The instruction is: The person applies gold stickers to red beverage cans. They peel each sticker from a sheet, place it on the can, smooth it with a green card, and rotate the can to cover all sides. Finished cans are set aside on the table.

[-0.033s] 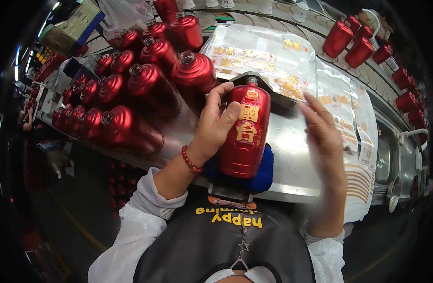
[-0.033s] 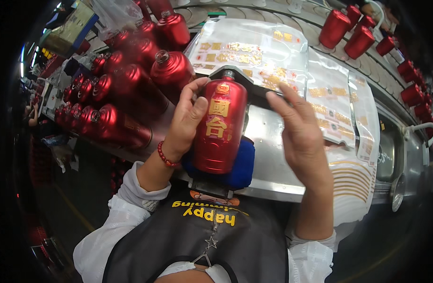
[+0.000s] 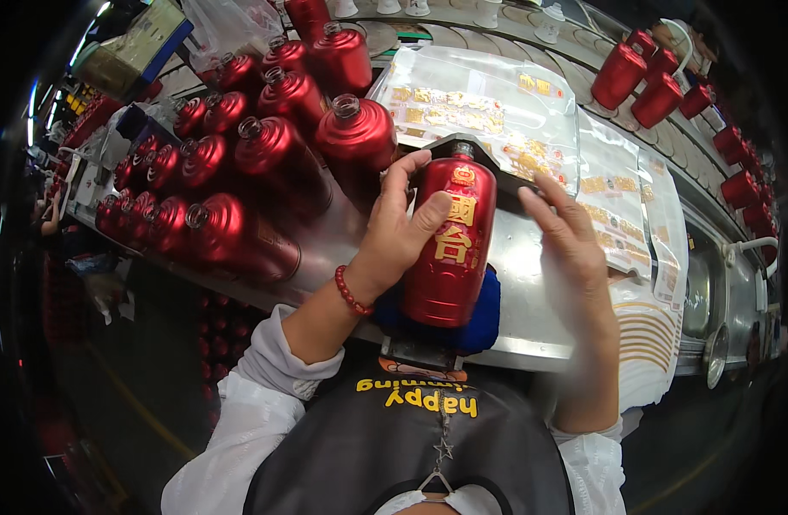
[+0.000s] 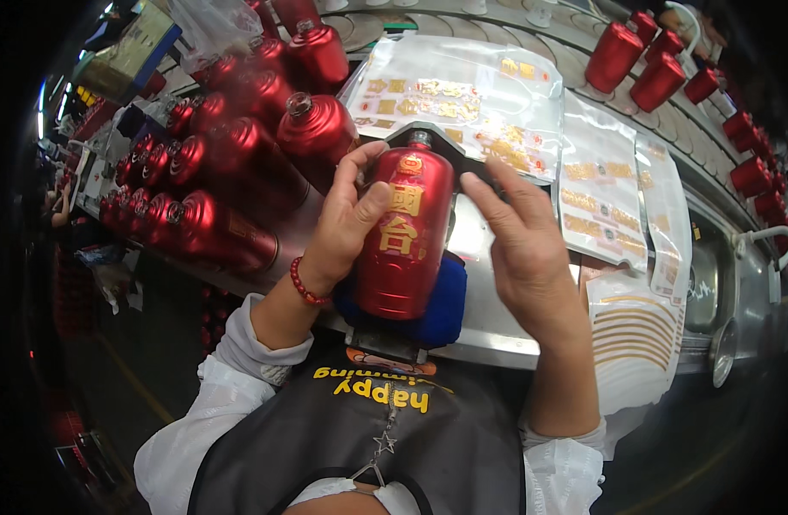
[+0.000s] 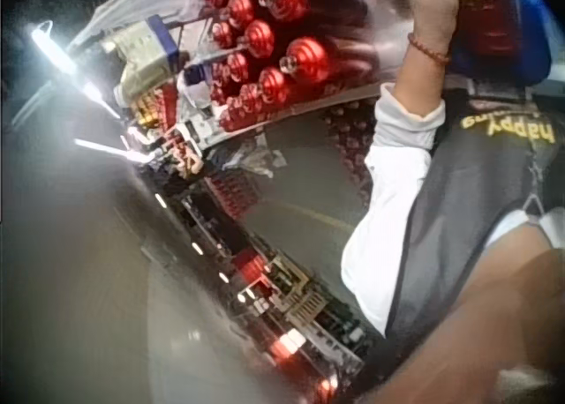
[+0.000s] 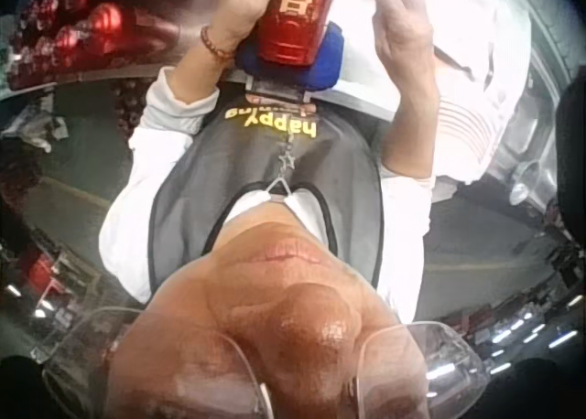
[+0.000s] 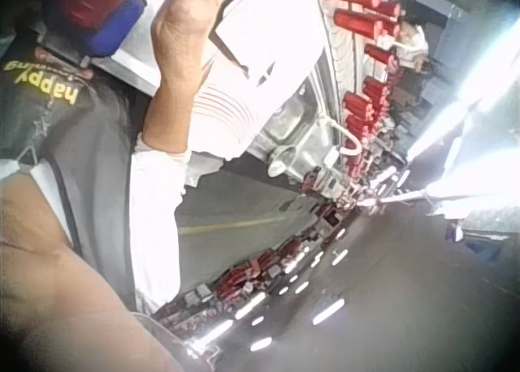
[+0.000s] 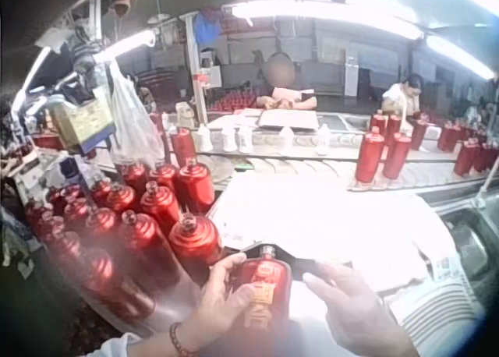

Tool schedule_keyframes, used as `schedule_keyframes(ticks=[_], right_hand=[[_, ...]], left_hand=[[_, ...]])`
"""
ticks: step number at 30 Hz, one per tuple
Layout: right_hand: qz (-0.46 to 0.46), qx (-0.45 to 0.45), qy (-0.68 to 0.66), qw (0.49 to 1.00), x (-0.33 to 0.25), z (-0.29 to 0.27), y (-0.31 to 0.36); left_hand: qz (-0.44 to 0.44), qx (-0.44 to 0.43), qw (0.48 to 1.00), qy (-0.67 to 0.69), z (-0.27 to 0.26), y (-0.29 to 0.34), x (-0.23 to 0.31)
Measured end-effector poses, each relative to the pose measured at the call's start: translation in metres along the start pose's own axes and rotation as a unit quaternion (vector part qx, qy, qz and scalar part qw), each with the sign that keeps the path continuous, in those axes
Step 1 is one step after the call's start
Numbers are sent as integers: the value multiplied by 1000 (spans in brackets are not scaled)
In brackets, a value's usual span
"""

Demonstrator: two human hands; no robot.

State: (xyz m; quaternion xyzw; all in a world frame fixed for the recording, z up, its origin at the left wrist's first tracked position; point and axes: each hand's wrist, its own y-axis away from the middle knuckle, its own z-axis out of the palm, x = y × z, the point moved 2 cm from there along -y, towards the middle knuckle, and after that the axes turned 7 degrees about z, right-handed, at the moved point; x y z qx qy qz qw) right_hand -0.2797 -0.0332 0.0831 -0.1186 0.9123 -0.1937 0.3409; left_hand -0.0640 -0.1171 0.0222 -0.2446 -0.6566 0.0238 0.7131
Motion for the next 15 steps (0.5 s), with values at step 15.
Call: schedule_keyframes(ticks=[15], right_hand=[[-16, -25, 84, 996, -6, 37, -16]], left_hand=[[-43, -32, 998, 28, 6, -28, -2]])
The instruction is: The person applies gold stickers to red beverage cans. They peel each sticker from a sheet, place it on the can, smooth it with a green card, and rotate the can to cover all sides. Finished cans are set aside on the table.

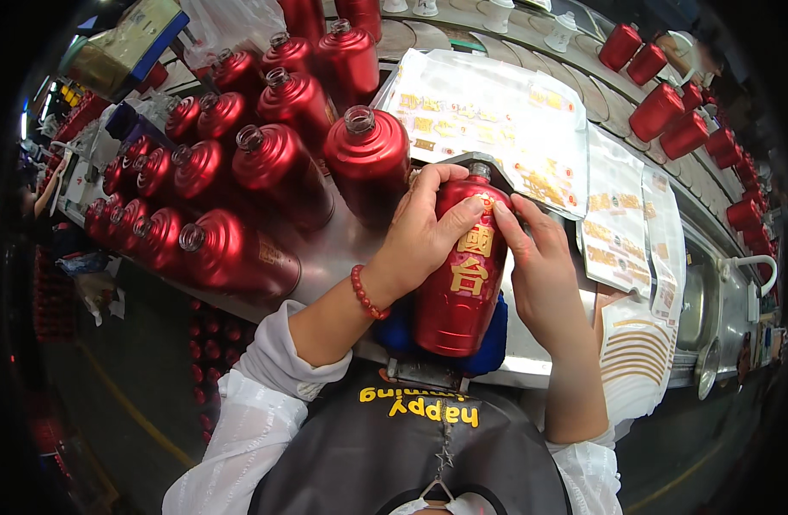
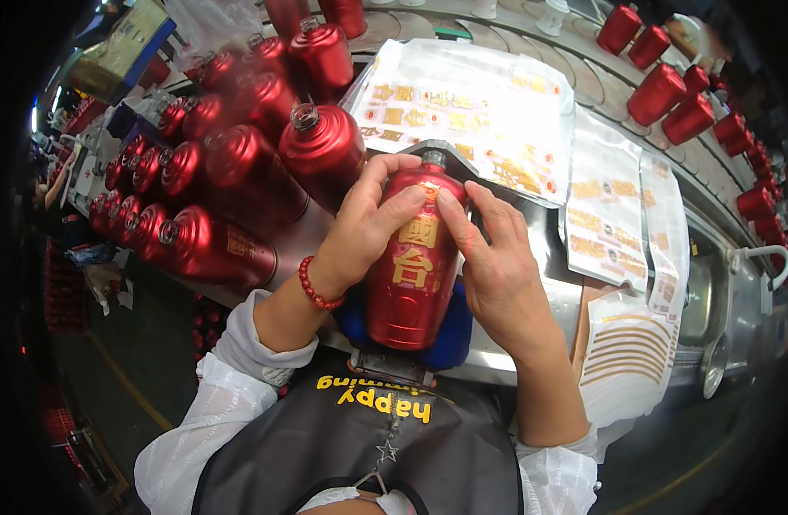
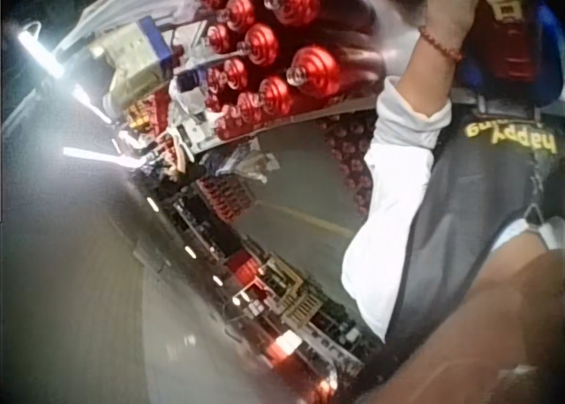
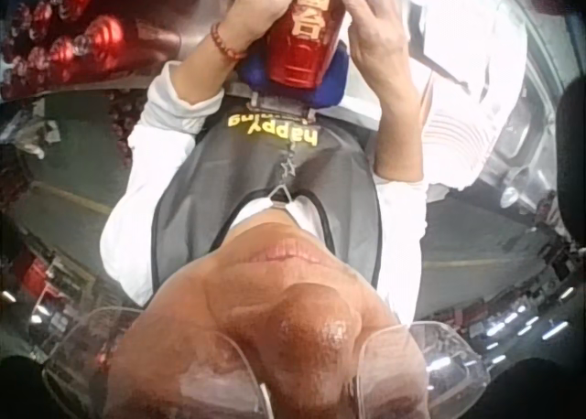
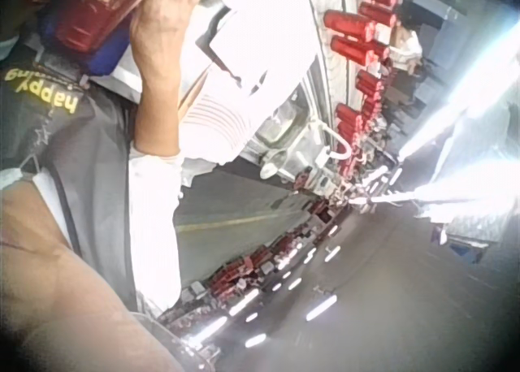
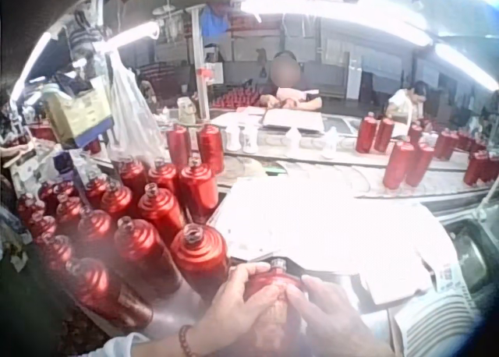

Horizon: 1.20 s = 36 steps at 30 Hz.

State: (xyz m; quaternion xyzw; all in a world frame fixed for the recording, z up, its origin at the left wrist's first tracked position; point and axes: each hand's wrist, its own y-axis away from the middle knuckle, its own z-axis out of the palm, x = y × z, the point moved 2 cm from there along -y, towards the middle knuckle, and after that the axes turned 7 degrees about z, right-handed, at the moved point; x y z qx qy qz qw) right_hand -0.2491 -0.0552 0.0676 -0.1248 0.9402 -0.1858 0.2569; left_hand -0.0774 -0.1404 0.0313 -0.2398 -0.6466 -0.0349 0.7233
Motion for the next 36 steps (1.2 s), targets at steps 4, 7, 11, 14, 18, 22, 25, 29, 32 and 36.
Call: schedule_keyframes(ticks=[4, 7, 11, 14, 18, 22, 25, 29, 32, 36], right_hand=[[62, 16, -31, 997, 1, -2, 1], [50, 57, -40, 996, 8, -14, 0], [61, 38, -68, 995, 4, -37, -20], [3, -34, -112, 993, 0, -45, -57], [12, -169, -152, 974, 20, -34, -107], [1, -87, -169, 982, 28, -33, -110], [95, -51, -211, 971, 36, -31, -90], [183, -32, -242, 952, 31, -30, -66], [183, -18, -228, 956, 29, -27, -59], [193, 23, -256, 947, 27, -28, -51]], left_hand=[[-1, 29, 999, -23, -3, 1, 3], [317, -38, 904, -284, -7, 7, 38], [377, -171, 822, -391, -15, 18, 46], [368, -176, 815, -412, -19, 24, 50], [363, -175, 820, -407, -14, 22, 47], [361, -172, 816, -417, -19, 14, 51], [334, -171, 829, -415, -20, 7, 45], [319, -127, 859, -380, -21, 12, 36], [298, -71, 893, -329, -19, 13, 33], [216, -8, 946, -243, -10, 7, 35]])
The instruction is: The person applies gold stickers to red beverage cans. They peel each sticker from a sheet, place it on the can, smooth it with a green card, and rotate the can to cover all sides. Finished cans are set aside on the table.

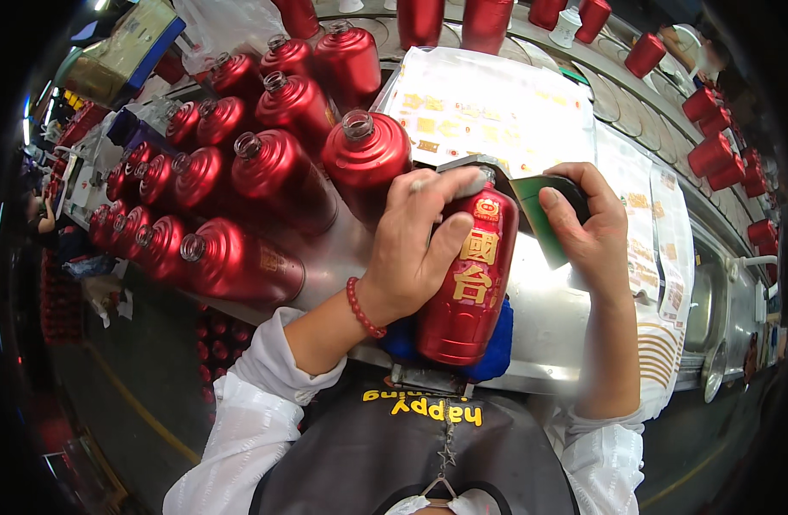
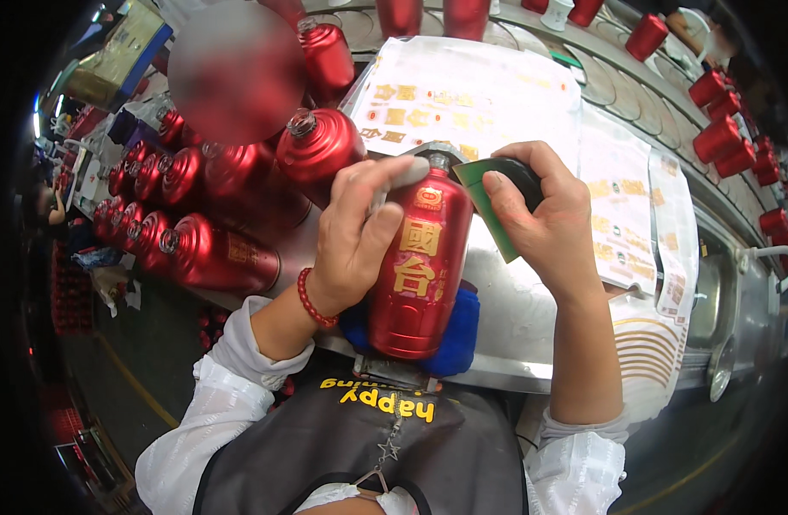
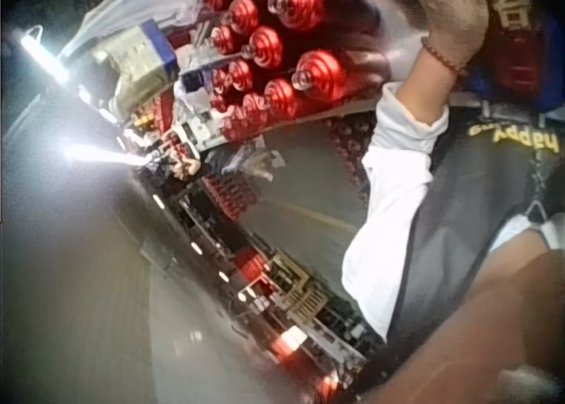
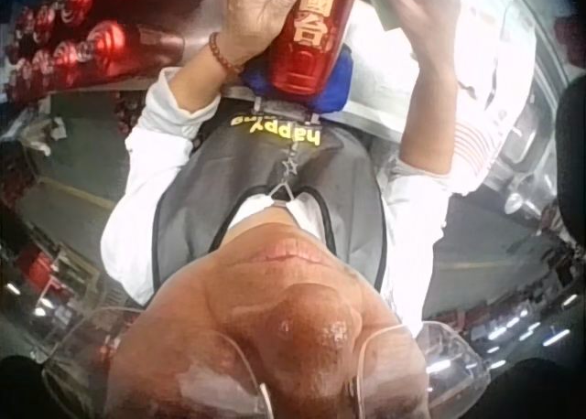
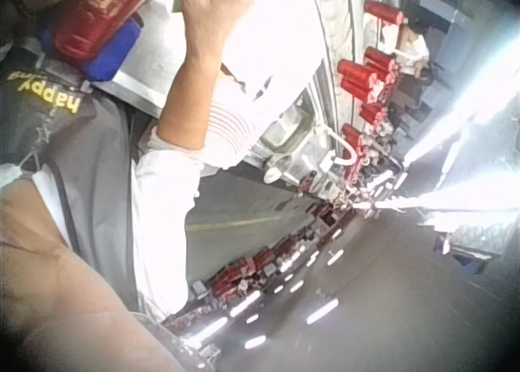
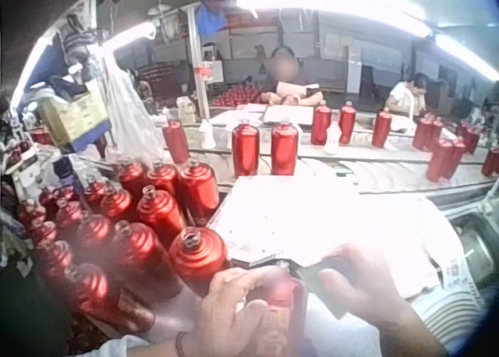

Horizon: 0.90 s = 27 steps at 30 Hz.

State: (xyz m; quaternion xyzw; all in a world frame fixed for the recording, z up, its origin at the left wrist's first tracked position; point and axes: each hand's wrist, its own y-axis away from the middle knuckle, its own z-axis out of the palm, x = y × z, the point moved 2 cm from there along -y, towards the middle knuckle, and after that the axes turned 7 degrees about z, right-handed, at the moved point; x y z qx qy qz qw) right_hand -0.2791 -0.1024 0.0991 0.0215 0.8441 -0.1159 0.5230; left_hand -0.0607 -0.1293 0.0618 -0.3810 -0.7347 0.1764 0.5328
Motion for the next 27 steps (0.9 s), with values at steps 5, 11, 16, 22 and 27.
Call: schedule_keyframes(ticks=[5, 11, 16, 22, 27], right_hand=[[11, -3, -63, 998, 4, -3, 5], [-4, -8, -46, 999, 10, -5, 7], [25, -22, -51, 998, 7, -4, 9], [0, -24, -38, 999, 9, -2, 6], [-261, 16, 134, 956, -12, 17, 2]], left_hand=[[-143, 21, 982, 120, 25, -12, -18], [-241, -31, 935, 257, 19, -18, -20], [-166, -40, 979, 108, 21, -25, -17], [-224, -71, 946, 222, 16, -25, -20], [-223, 18, 900, 374, 19, -14, -30]])
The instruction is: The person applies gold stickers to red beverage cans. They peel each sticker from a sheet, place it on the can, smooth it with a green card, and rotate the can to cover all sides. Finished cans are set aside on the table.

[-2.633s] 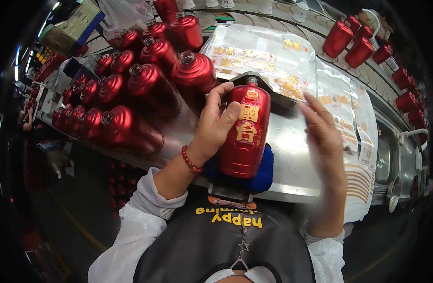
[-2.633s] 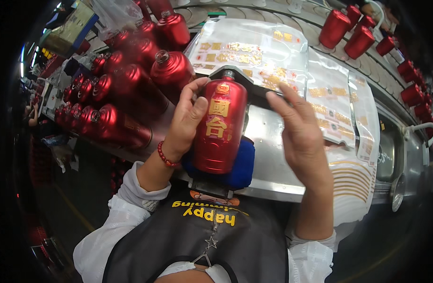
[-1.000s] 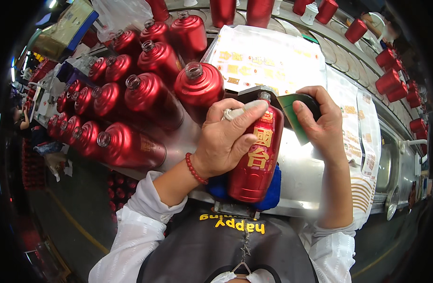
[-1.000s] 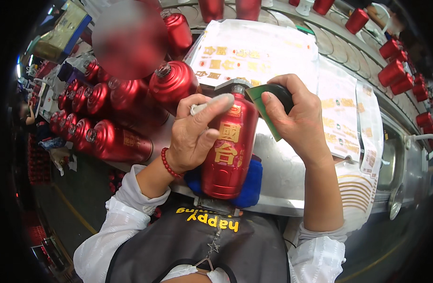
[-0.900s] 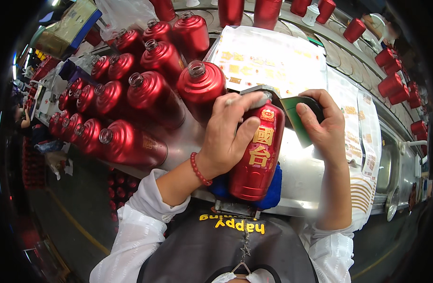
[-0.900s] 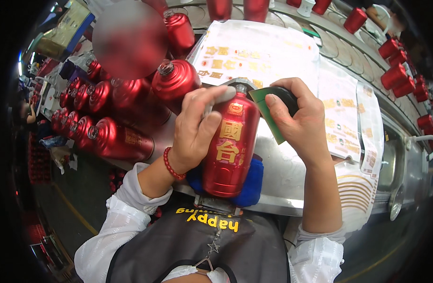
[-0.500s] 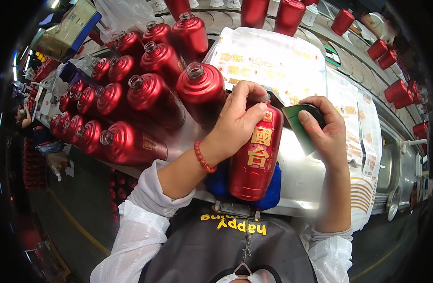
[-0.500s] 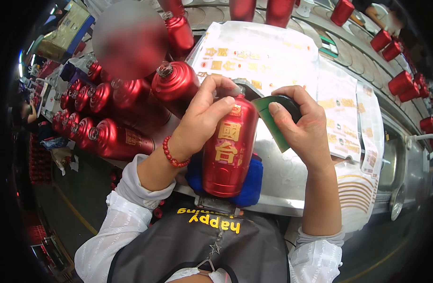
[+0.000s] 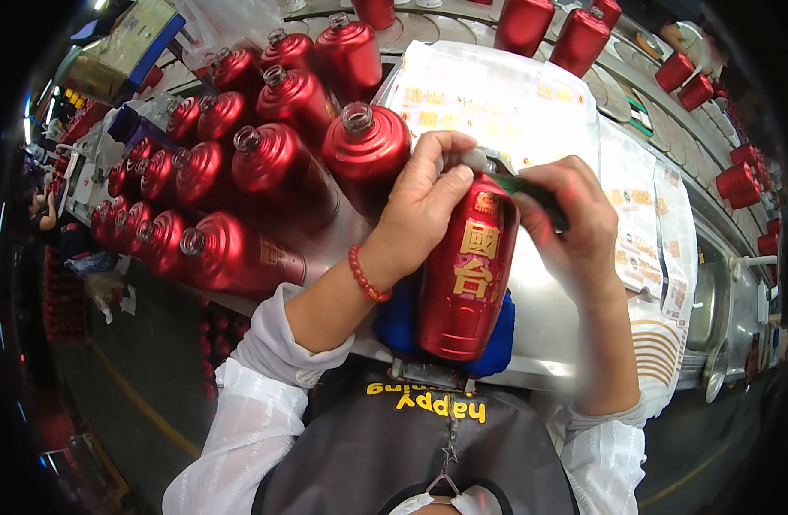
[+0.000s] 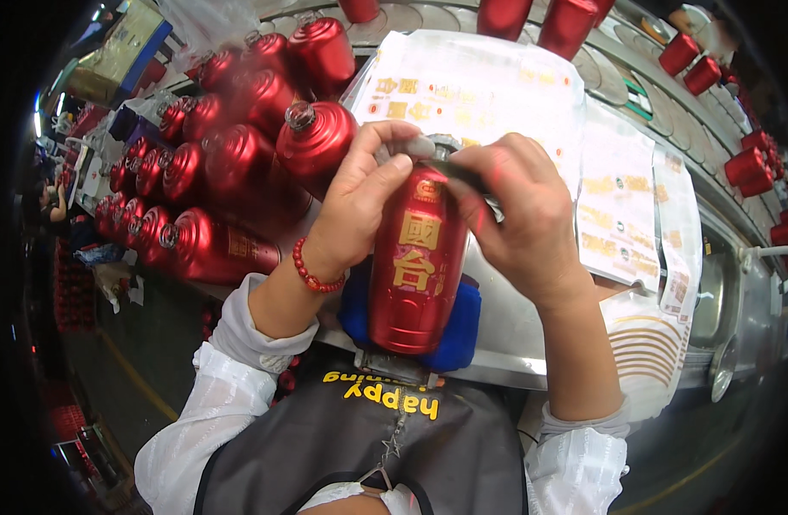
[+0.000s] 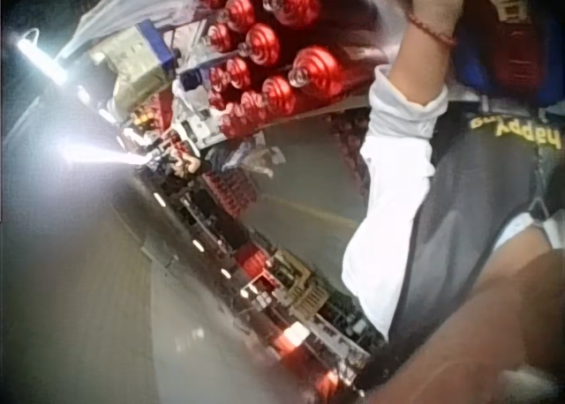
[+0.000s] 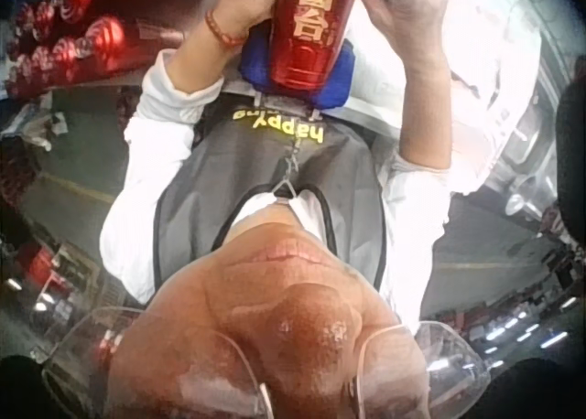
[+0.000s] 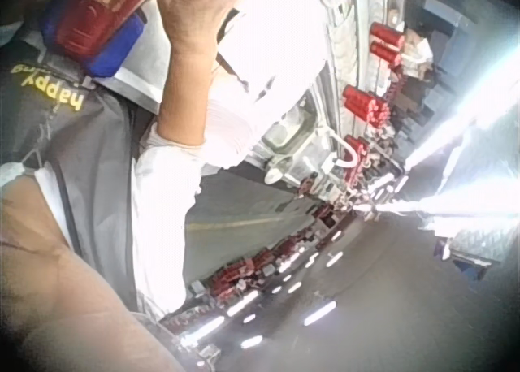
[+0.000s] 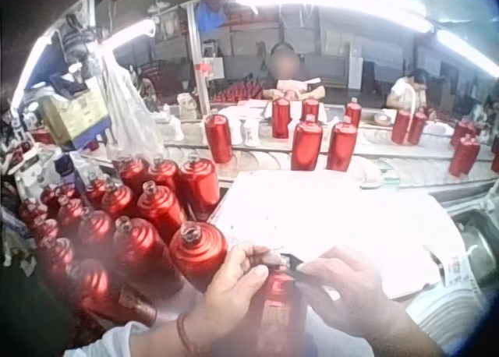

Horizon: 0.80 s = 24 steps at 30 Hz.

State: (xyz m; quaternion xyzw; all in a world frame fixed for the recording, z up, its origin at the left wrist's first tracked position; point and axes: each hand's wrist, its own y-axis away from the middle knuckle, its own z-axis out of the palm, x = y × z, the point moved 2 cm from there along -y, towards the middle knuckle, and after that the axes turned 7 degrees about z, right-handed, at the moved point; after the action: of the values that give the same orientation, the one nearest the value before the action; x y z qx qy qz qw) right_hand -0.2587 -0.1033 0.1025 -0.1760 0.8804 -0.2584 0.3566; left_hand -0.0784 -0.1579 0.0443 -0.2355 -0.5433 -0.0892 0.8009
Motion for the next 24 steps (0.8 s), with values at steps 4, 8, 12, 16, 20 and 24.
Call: schedule_keyframes(ticks=[4, 8, 12, 16, 20, 24], right_hand=[[-184, -74, 103, 975, -39, 10, 27], [-165, -195, 24, 966, -65, 0, 54], [3, -155, -133, 979, -51, -14, 63], [346, 47, -326, 879, -32, 4, 78], [334, 57, -299, 892, -18, 28, 76], [330, 84, -268, 901, -12, 15, 78]], left_hand=[[129, -49, 983, -122, -9, 17, 10], [293, -187, 851, -394, -10, 25, 28], [315, -231, 776, -496, -14, 54, 34], [310, -212, 802, -464, -7, 90, 25], [254, -114, 838, -469, -8, 121, 12], [214, -93, 869, -436, -13, 104, 18]])
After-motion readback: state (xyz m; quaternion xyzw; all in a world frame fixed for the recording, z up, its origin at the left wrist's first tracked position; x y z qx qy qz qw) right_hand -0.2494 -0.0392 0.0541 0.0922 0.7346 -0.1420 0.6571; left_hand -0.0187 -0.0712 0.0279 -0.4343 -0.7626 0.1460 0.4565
